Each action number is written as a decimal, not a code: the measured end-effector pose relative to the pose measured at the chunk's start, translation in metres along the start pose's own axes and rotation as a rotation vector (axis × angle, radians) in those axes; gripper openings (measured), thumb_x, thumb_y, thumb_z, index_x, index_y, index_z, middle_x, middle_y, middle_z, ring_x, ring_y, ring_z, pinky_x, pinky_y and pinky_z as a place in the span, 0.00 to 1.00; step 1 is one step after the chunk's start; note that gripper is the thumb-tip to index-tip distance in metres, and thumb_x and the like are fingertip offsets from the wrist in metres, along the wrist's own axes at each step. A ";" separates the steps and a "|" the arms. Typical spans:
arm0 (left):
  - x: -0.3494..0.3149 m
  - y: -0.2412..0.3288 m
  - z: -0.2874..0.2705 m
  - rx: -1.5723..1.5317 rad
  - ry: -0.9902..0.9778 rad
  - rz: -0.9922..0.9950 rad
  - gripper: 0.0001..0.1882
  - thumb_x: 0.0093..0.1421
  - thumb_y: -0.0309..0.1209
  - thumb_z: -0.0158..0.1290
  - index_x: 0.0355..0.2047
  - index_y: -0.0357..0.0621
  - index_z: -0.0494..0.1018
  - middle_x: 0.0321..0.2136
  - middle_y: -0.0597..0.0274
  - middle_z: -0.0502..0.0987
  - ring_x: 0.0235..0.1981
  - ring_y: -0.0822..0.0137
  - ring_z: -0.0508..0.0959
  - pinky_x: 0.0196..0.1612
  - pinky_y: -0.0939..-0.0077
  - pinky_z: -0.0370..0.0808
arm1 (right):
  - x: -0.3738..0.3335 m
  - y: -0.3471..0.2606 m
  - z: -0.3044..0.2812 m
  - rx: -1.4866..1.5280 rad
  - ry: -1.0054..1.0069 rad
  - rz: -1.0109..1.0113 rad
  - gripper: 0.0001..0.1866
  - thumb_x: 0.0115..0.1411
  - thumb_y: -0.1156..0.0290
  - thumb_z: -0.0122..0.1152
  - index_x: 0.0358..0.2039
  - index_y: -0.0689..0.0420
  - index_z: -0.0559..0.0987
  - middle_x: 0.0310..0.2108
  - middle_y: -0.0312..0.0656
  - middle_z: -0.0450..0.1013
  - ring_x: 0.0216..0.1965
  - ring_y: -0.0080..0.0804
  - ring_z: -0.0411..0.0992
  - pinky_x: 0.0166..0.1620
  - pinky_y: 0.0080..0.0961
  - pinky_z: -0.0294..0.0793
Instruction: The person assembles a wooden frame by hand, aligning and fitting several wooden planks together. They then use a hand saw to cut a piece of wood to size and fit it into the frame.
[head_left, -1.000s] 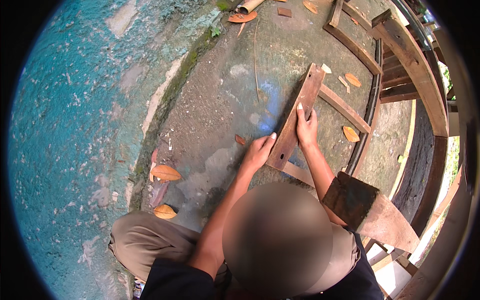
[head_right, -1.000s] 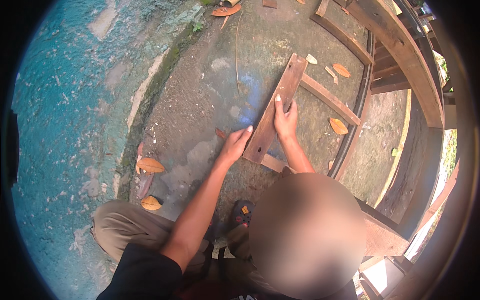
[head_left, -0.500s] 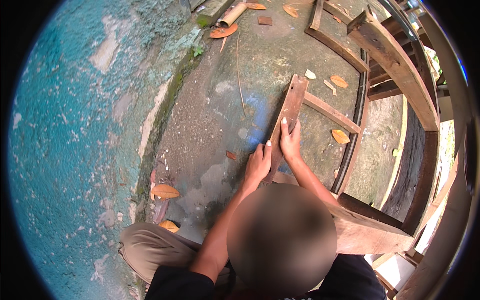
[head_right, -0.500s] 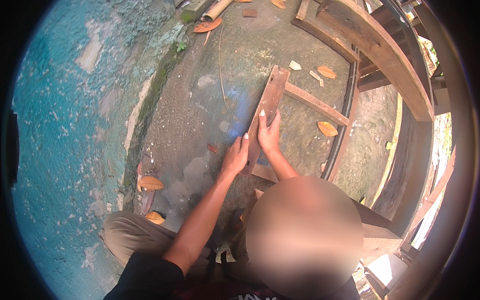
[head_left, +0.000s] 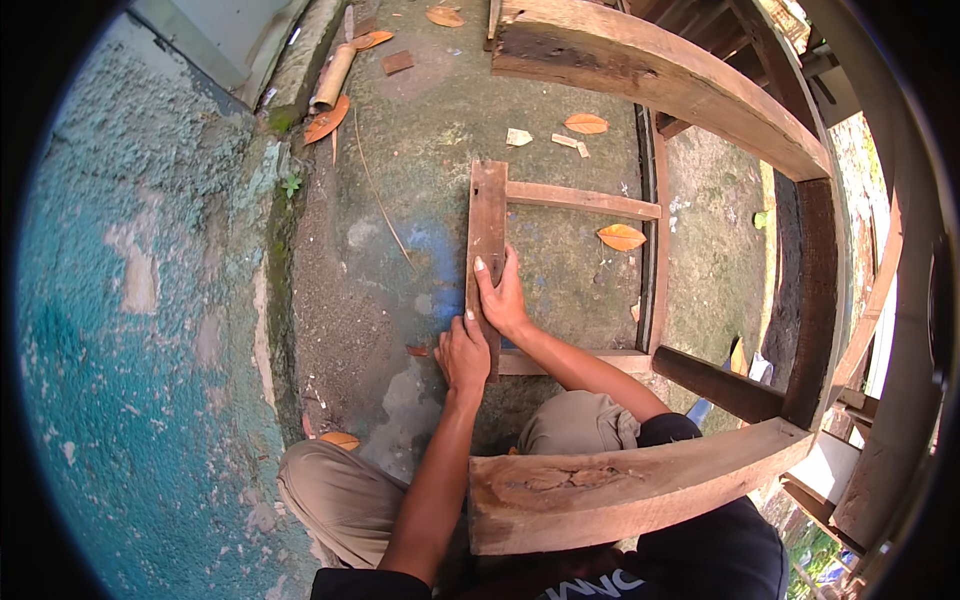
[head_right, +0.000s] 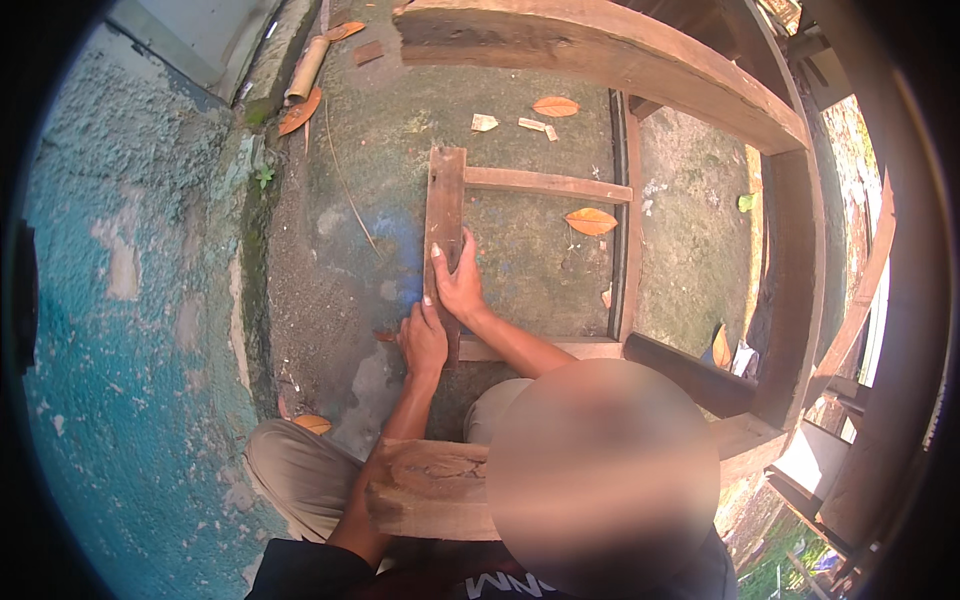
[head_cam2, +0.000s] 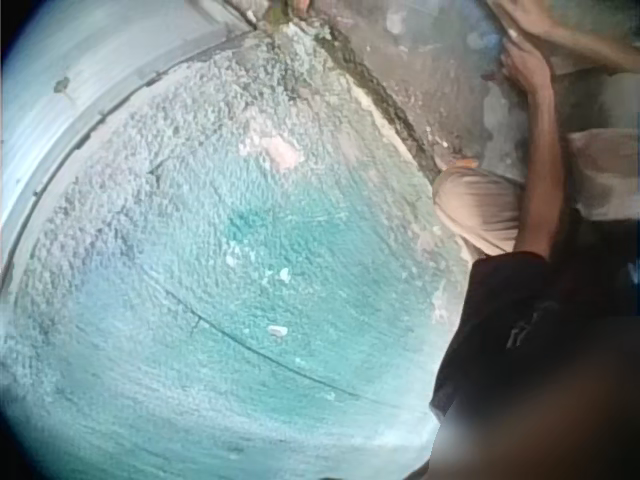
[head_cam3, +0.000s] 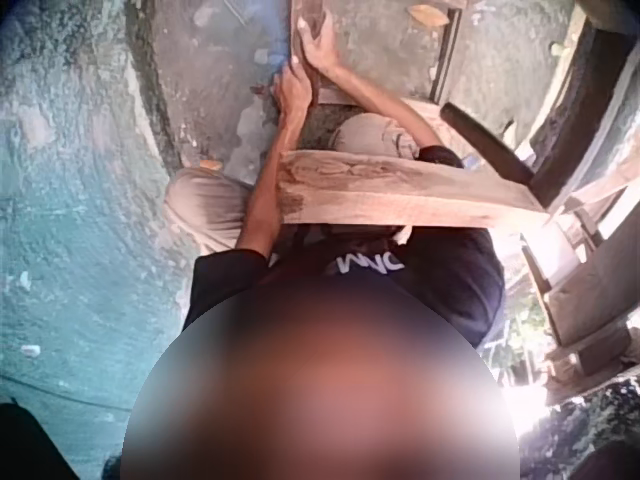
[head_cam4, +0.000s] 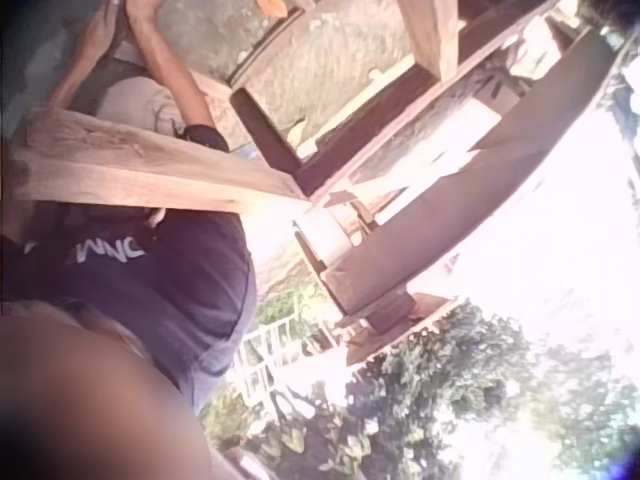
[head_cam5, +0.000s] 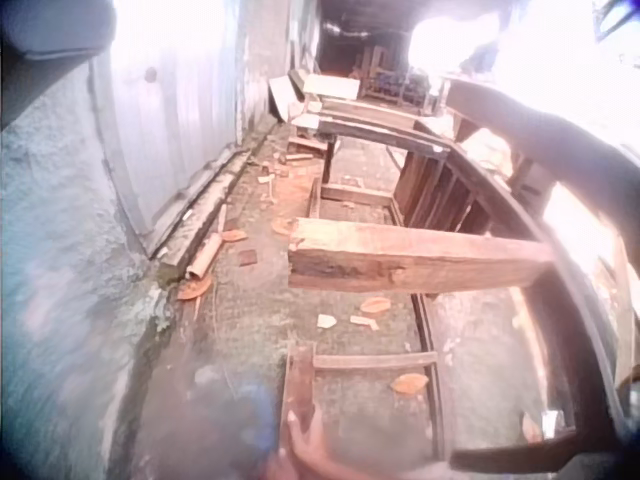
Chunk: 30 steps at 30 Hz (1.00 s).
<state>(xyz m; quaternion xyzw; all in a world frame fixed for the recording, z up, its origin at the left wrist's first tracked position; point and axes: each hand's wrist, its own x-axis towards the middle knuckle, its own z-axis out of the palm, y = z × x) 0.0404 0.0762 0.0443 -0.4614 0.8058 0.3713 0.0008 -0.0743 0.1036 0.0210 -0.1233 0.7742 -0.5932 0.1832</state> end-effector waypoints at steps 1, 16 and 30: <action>-0.001 -0.001 0.002 0.008 0.025 0.007 0.26 0.74 0.47 0.37 0.43 0.37 0.75 0.37 0.38 0.80 0.45 0.39 0.75 0.50 0.41 0.67 | 0.000 -0.001 0.001 0.006 0.003 -0.017 0.37 0.71 0.54 0.53 0.69 0.63 0.51 0.57 0.66 0.68 0.60 0.54 0.69 0.62 0.43 0.67; 0.003 0.000 -0.003 0.083 -0.058 -0.021 0.27 0.74 0.49 0.34 0.47 0.39 0.73 0.39 0.37 0.79 0.46 0.37 0.76 0.53 0.39 0.67 | 0.002 -0.009 0.002 0.033 0.045 0.040 0.37 0.70 0.56 0.56 0.68 0.63 0.53 0.54 0.65 0.72 0.58 0.56 0.72 0.60 0.44 0.70; 0.010 -0.015 0.002 -0.165 0.047 0.121 0.26 0.74 0.48 0.36 0.42 0.36 0.74 0.32 0.30 0.79 0.36 0.27 0.77 0.39 0.36 0.72 | -0.002 -0.013 0.006 -0.046 0.043 0.062 0.38 0.68 0.52 0.57 0.67 0.63 0.55 0.53 0.68 0.72 0.57 0.63 0.72 0.58 0.47 0.71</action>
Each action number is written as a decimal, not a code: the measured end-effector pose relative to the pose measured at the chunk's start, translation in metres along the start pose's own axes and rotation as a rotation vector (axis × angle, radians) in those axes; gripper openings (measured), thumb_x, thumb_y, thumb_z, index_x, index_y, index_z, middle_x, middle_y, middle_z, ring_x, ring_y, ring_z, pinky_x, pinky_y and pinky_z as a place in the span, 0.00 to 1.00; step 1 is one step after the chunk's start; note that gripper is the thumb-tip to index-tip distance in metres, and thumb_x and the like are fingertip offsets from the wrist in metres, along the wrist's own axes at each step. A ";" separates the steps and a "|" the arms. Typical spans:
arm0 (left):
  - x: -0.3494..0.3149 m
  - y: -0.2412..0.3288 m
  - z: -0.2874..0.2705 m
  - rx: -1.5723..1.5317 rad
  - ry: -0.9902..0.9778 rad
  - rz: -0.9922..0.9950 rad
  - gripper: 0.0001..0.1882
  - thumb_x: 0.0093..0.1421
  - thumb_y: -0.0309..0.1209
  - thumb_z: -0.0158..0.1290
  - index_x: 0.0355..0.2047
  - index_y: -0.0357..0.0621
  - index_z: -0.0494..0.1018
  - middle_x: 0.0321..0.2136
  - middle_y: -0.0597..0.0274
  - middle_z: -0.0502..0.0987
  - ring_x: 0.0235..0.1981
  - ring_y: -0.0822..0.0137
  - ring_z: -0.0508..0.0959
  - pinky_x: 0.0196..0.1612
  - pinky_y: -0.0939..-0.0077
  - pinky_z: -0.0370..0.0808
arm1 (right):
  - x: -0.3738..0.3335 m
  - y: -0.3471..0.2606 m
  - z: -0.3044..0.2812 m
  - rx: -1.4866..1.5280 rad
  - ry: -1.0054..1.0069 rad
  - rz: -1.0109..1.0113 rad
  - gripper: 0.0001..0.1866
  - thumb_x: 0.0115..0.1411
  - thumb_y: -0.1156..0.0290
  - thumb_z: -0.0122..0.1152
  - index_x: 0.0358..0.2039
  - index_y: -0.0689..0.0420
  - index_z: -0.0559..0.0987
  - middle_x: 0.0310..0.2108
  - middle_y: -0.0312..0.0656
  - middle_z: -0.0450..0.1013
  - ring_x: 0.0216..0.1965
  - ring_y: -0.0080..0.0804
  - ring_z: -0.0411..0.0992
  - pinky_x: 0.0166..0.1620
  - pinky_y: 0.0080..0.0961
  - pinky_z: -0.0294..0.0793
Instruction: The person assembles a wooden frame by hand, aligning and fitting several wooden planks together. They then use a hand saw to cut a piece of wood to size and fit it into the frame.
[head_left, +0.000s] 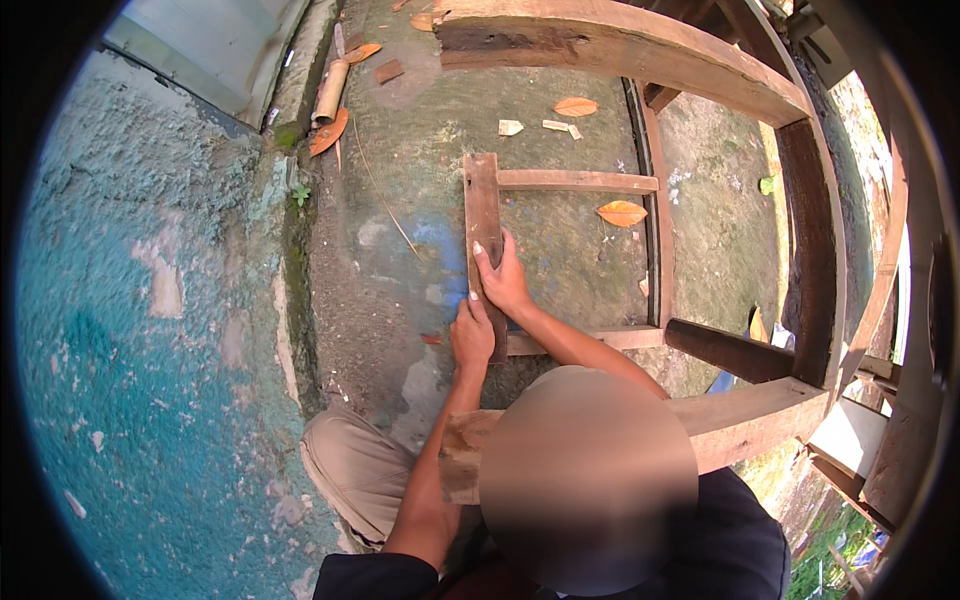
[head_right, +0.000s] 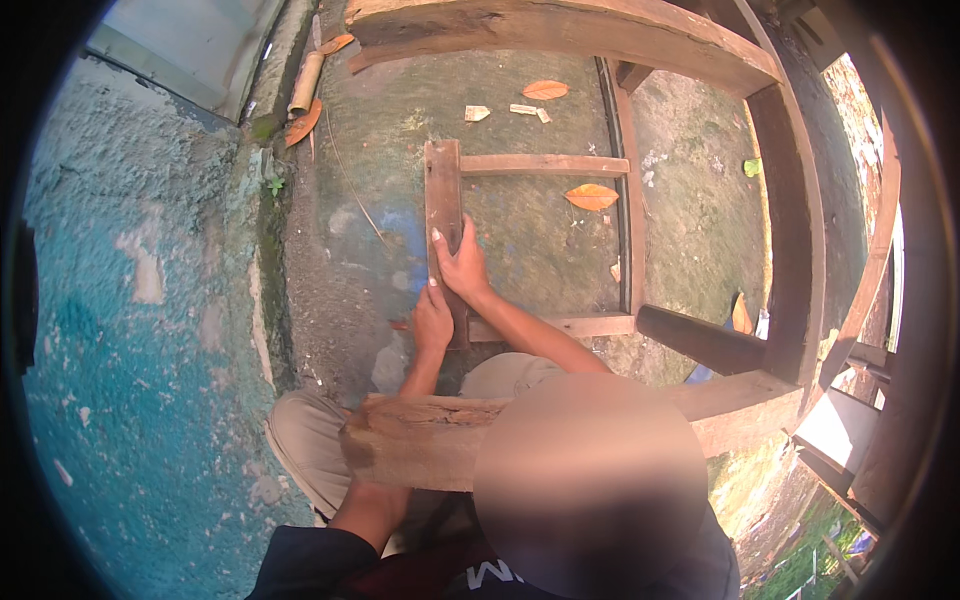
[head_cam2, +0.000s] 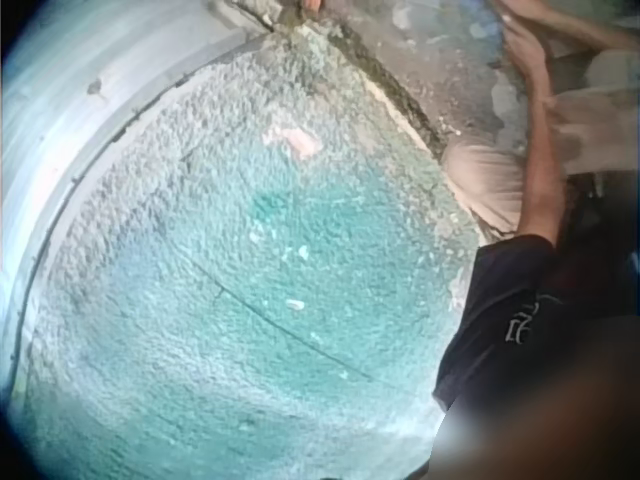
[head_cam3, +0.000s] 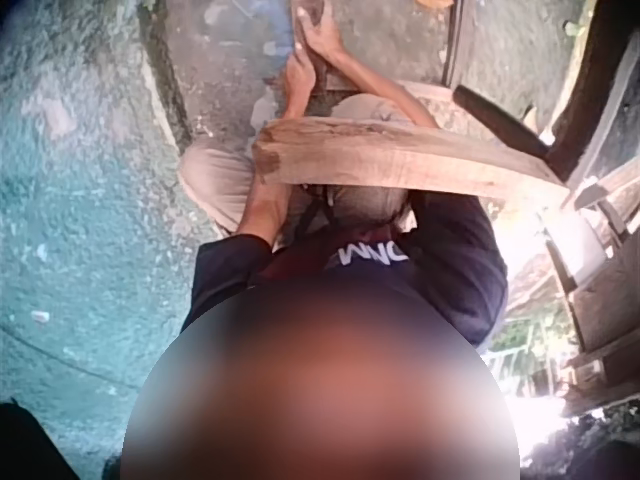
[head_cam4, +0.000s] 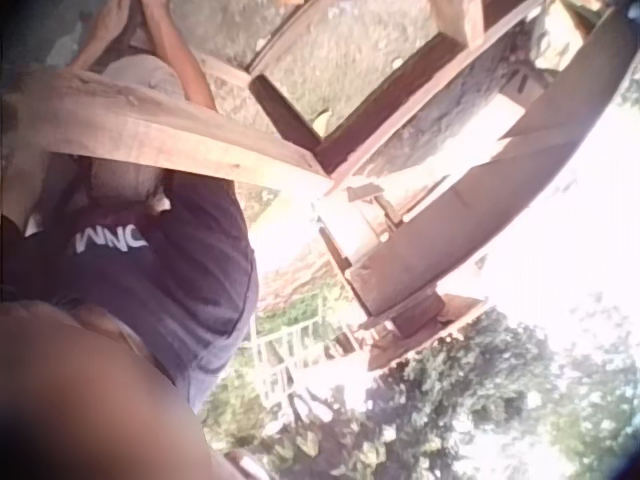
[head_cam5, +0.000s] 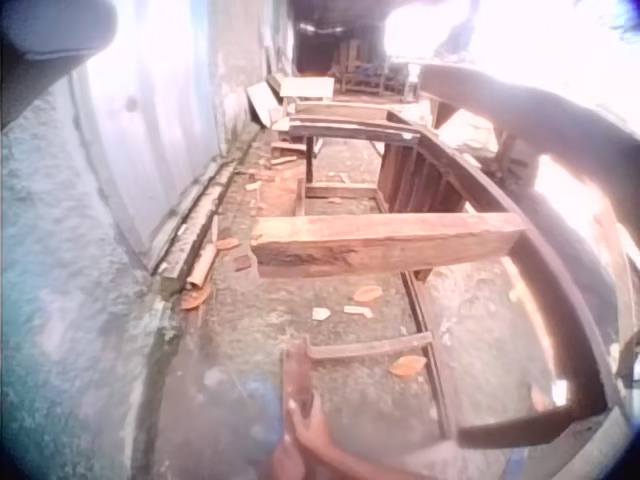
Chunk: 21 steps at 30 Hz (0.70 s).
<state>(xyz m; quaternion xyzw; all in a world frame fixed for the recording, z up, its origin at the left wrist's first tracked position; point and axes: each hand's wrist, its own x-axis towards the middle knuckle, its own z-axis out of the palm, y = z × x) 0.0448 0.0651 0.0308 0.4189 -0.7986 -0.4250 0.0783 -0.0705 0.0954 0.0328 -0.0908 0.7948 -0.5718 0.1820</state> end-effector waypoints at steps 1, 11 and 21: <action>-0.001 0.002 0.000 -0.002 -0.006 -0.012 0.26 0.74 0.47 0.37 0.42 0.35 0.74 0.33 0.30 0.79 0.36 0.27 0.77 0.39 0.37 0.72 | 0.000 -0.001 -0.002 0.002 -0.001 0.004 0.38 0.68 0.52 0.57 0.68 0.63 0.55 0.53 0.68 0.72 0.57 0.63 0.72 0.58 0.47 0.71; -0.001 0.006 -0.002 -0.029 0.020 -0.054 0.29 0.74 0.48 0.38 0.43 0.31 0.78 0.35 0.30 0.80 0.36 0.30 0.79 0.39 0.40 0.73 | -0.002 -0.002 -0.004 0.043 0.036 -0.015 0.41 0.67 0.50 0.59 0.67 0.67 0.55 0.55 0.69 0.71 0.57 0.61 0.72 0.60 0.45 0.70; -0.002 0.011 -0.001 -0.002 -0.025 -0.032 0.31 0.74 0.49 0.37 0.43 0.31 0.77 0.35 0.31 0.80 0.37 0.30 0.79 0.39 0.40 0.73 | -0.001 0.010 -0.008 0.063 0.060 -0.029 0.42 0.67 0.50 0.59 0.68 0.66 0.54 0.55 0.69 0.70 0.57 0.63 0.72 0.59 0.46 0.71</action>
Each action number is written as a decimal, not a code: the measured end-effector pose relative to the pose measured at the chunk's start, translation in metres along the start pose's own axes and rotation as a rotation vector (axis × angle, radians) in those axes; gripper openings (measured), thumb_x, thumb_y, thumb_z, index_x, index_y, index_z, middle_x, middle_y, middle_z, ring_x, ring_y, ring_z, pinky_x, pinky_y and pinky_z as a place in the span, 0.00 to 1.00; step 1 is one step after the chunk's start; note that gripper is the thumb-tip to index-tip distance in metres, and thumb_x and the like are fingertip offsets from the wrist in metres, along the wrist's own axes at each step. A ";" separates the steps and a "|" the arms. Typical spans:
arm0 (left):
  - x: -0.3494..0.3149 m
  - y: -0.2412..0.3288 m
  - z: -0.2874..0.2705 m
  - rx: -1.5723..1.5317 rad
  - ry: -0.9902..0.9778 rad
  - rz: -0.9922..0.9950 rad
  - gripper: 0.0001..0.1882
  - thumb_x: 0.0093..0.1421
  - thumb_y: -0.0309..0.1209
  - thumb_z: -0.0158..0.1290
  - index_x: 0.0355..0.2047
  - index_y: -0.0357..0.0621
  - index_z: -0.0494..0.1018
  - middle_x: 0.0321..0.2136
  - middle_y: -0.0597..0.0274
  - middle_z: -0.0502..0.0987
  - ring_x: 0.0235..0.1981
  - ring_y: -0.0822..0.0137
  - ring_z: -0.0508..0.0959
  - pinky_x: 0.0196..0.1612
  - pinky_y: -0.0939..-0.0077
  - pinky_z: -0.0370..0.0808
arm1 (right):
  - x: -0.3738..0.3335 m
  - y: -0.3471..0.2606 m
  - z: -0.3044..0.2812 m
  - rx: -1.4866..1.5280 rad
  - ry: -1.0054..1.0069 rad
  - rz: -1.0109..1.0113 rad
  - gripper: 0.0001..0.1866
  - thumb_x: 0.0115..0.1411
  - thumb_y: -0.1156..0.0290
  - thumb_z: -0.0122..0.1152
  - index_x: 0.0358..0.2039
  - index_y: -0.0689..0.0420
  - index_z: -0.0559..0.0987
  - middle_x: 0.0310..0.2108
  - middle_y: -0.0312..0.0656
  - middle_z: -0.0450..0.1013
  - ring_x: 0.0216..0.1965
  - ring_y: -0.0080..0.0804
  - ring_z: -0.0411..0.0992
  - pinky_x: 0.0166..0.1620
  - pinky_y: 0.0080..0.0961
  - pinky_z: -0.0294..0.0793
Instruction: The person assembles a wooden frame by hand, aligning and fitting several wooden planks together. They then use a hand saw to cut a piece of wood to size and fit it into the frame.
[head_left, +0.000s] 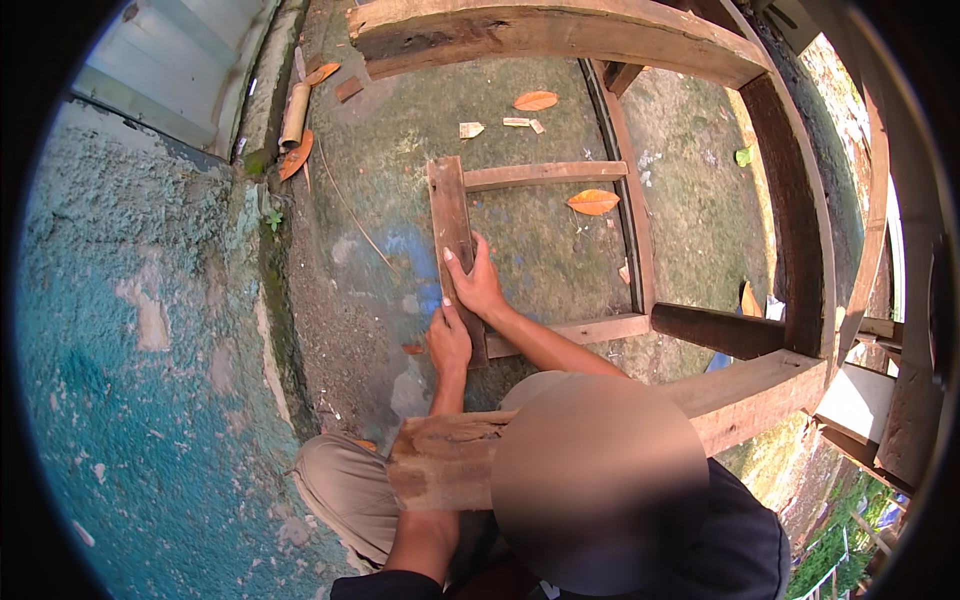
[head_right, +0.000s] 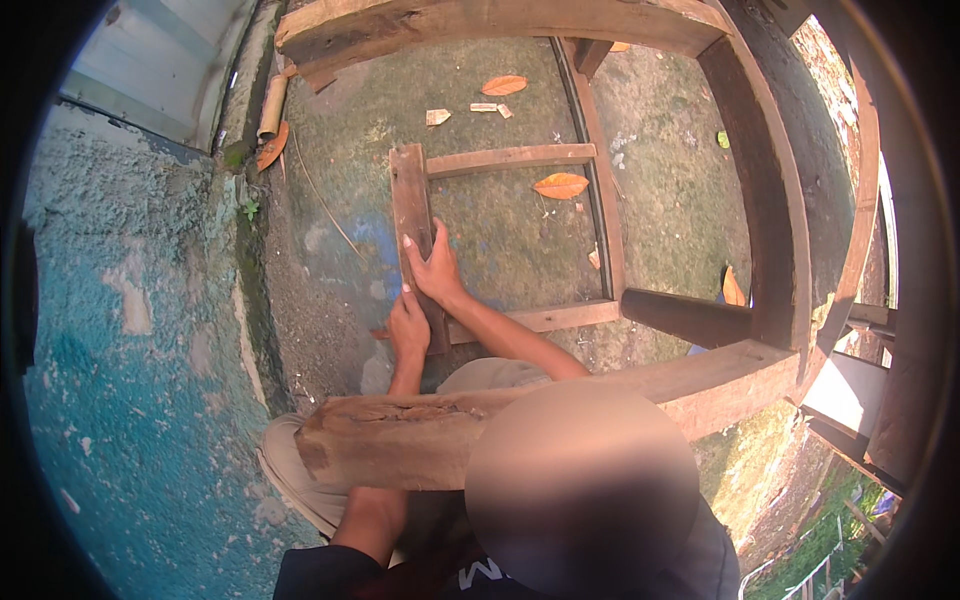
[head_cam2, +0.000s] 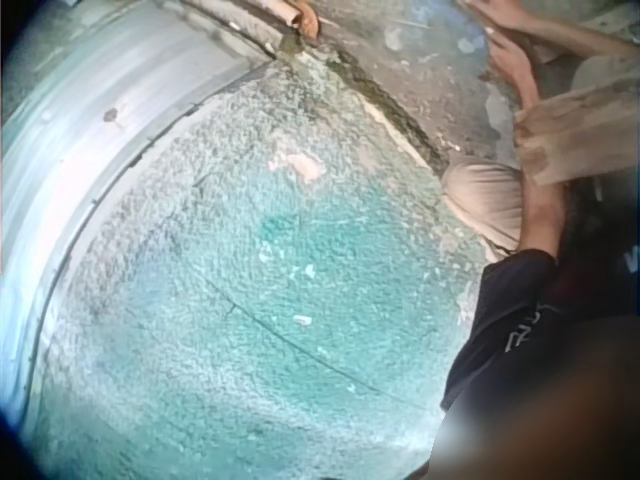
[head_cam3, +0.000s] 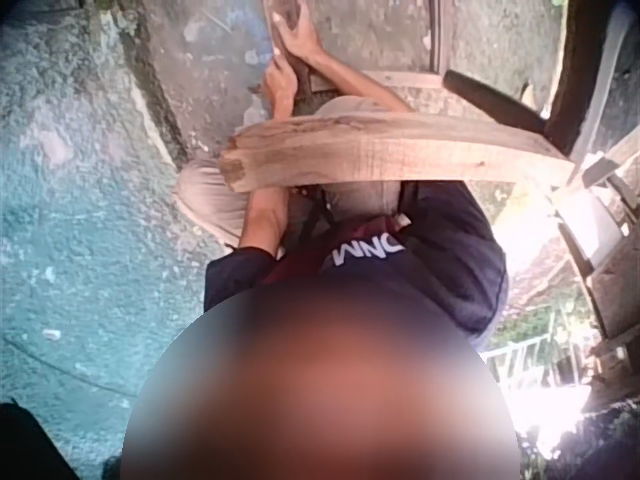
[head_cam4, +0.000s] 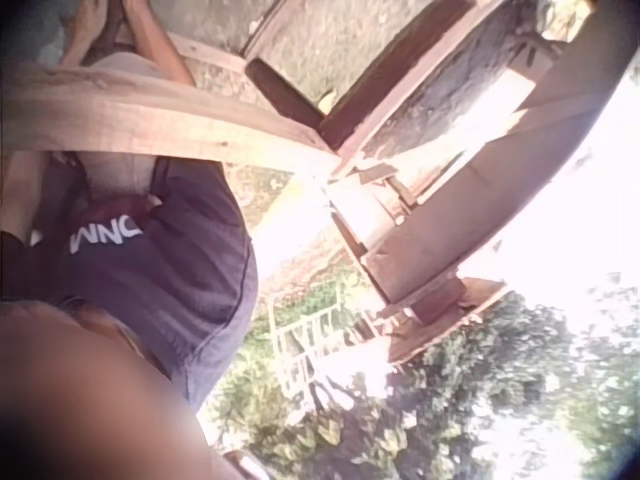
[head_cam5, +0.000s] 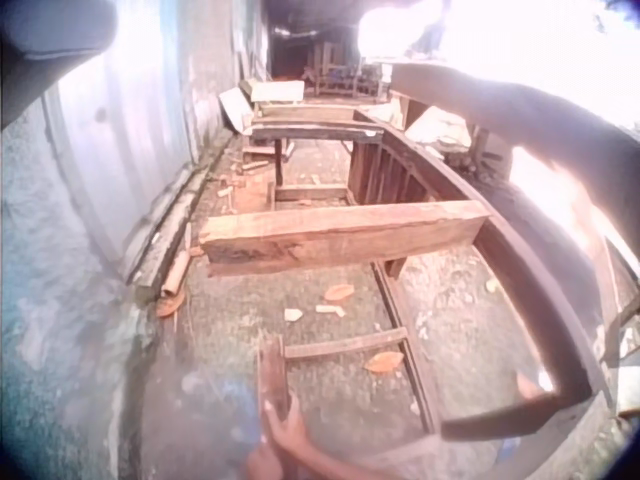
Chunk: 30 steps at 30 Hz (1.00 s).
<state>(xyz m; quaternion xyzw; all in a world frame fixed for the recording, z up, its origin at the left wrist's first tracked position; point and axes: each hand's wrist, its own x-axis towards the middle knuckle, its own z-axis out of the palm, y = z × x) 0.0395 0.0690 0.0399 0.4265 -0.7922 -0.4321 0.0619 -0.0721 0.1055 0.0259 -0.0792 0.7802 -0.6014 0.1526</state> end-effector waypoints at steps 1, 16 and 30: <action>0.000 0.000 -0.001 -0.002 -0.007 -0.008 0.31 0.74 0.49 0.36 0.43 0.30 0.77 0.35 0.31 0.80 0.38 0.30 0.79 0.40 0.40 0.73 | -0.001 -0.003 0.000 0.002 -0.015 0.019 0.42 0.67 0.50 0.59 0.68 0.66 0.54 0.55 0.70 0.70 0.57 0.63 0.72 0.59 0.46 0.70; -0.003 -0.017 -0.005 -0.132 0.024 -0.078 0.39 0.76 0.52 0.25 0.52 0.25 0.74 0.49 0.24 0.75 0.53 0.27 0.72 0.59 0.45 0.65 | -0.013 -0.010 0.020 -0.141 -0.120 -0.204 0.41 0.69 0.51 0.57 0.69 0.68 0.55 0.61 0.68 0.66 0.63 0.57 0.67 0.63 0.42 0.66; -0.009 0.008 -0.004 -0.142 0.195 -0.195 0.41 0.75 0.54 0.29 0.39 0.26 0.79 0.36 0.29 0.80 0.40 0.28 0.78 0.46 0.41 0.72 | 0.130 -0.004 -0.056 -1.054 0.075 -0.833 0.33 0.59 0.62 0.68 0.61 0.59 0.67 0.58 0.52 0.68 0.62 0.53 0.65 0.64 0.47 0.62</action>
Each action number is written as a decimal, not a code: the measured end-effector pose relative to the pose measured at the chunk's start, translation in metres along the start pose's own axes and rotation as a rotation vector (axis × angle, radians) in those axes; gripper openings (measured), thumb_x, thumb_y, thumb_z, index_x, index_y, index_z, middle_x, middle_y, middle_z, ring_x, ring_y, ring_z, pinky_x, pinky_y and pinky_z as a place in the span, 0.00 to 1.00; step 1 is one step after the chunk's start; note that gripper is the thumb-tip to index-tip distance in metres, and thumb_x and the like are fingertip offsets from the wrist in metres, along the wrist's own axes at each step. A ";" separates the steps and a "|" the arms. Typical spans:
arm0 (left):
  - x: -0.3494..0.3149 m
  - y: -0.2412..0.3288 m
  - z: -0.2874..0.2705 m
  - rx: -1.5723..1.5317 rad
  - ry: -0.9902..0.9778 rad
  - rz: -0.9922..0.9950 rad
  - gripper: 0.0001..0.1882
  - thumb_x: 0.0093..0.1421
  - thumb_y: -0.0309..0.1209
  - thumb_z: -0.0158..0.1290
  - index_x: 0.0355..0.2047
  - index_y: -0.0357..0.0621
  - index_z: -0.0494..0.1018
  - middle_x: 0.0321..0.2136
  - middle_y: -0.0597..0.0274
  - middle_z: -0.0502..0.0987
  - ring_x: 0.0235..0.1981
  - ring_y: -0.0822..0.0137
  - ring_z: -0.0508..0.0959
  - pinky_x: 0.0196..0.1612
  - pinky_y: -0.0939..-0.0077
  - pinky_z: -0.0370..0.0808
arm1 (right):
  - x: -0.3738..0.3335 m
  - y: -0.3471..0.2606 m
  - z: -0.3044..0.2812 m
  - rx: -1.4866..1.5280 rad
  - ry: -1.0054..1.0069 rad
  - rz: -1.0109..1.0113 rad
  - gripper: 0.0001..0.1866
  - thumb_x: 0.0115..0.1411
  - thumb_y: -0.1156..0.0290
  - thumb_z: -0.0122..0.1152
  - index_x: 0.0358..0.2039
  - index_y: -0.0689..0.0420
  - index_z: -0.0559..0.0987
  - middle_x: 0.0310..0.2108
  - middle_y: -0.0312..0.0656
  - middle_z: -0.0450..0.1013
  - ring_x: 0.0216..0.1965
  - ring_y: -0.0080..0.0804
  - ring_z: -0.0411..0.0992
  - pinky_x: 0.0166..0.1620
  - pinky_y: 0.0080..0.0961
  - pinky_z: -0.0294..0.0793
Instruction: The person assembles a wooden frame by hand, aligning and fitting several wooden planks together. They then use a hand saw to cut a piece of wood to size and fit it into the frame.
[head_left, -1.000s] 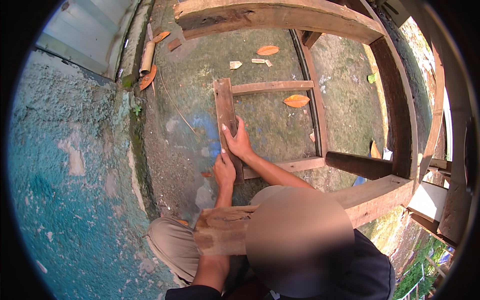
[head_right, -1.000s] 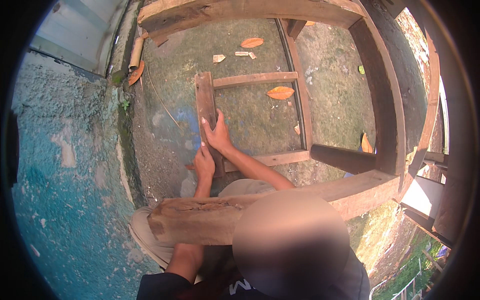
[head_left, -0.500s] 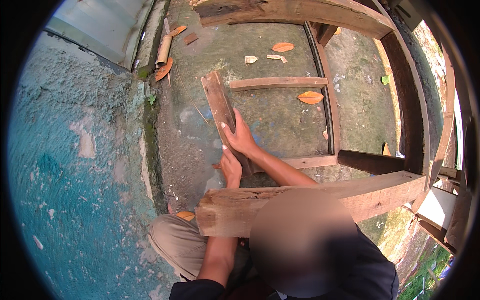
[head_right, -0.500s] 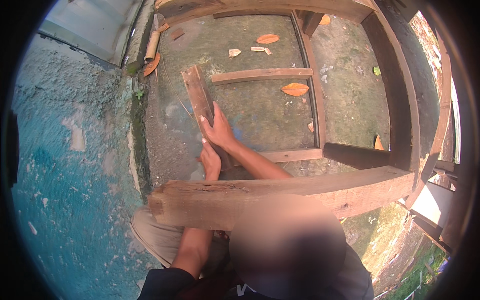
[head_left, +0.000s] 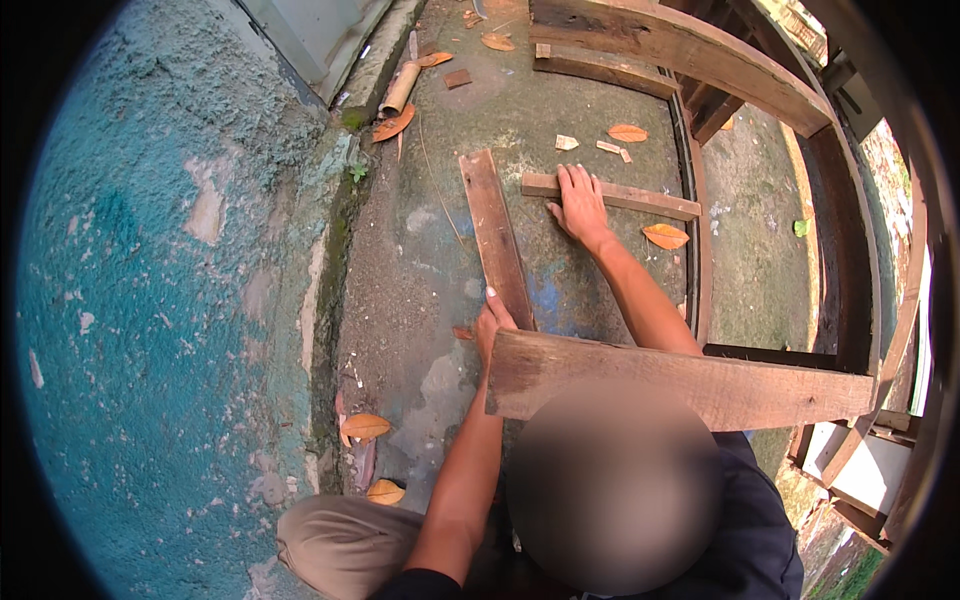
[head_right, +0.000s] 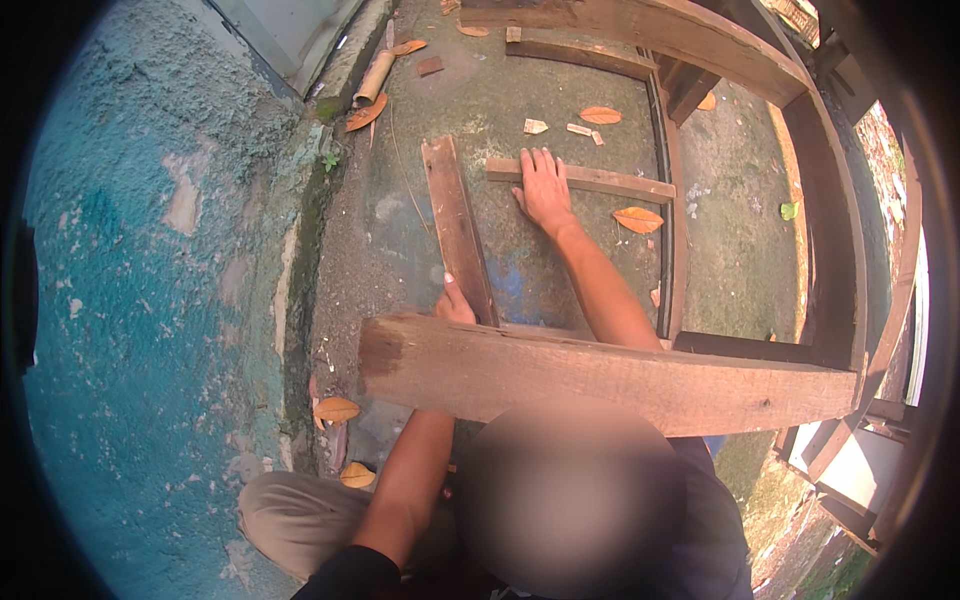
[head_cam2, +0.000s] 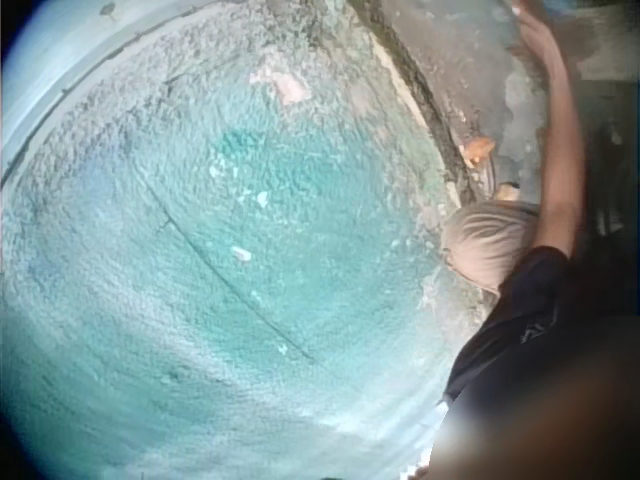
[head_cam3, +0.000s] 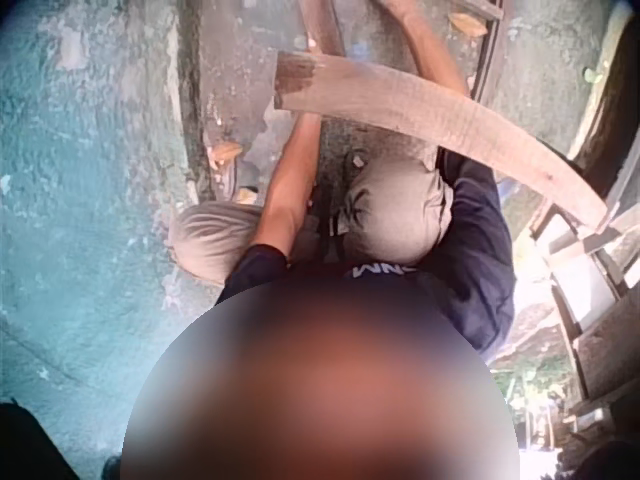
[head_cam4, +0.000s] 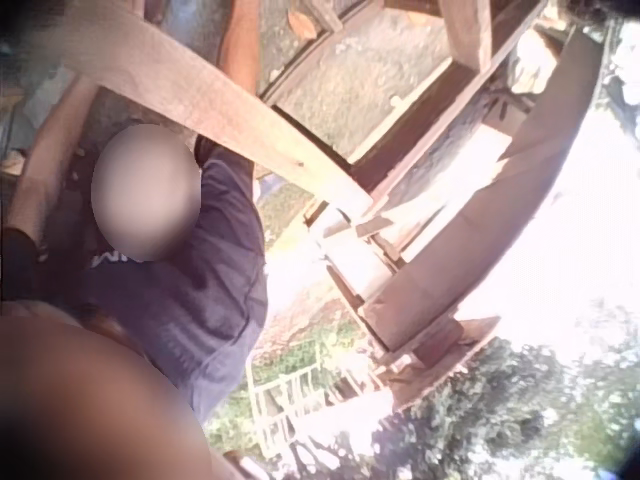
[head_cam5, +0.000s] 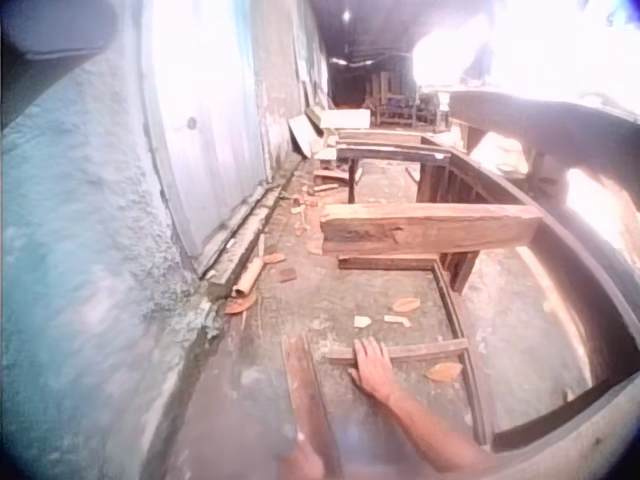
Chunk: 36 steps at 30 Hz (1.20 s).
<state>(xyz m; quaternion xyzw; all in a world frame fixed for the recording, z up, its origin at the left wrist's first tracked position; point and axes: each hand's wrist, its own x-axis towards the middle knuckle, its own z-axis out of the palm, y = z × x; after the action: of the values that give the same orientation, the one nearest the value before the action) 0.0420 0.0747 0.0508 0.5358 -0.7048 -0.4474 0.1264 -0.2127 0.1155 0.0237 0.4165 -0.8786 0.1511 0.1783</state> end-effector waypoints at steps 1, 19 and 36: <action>0.001 -0.005 -0.002 0.005 0.001 -0.014 0.40 0.75 0.54 0.28 0.40 0.26 0.78 0.36 0.29 0.80 0.40 0.28 0.78 0.45 0.42 0.73 | 0.009 0.001 0.003 -0.005 -0.119 0.006 0.31 0.60 0.60 0.67 0.59 0.58 0.68 0.56 0.51 0.70 0.61 0.52 0.66 0.63 0.47 0.64; 0.007 -0.010 0.003 0.153 -0.086 -0.099 0.42 0.74 0.58 0.24 0.50 0.32 0.78 0.44 0.33 0.80 0.53 0.30 0.74 0.69 0.31 0.38 | 0.035 0.012 -0.002 0.062 -0.355 0.008 0.21 0.60 0.59 0.67 0.51 0.53 0.77 0.49 0.46 0.76 0.54 0.47 0.73 0.55 0.46 0.68; 0.003 -0.011 -0.001 0.193 -0.141 0.096 0.39 0.73 0.58 0.33 0.44 0.32 0.79 0.38 0.35 0.81 0.42 0.34 0.79 0.45 0.42 0.74 | -0.016 0.008 -0.001 0.131 -0.004 0.049 0.29 0.61 0.66 0.63 0.61 0.64 0.69 0.62 0.56 0.66 0.66 0.52 0.62 0.68 0.48 0.58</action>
<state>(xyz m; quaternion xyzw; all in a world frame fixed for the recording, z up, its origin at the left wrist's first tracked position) 0.0482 0.0714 0.0418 0.4782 -0.7768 -0.4072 0.0458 -0.2094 0.1320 0.0163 0.4061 -0.8771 0.2115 0.1451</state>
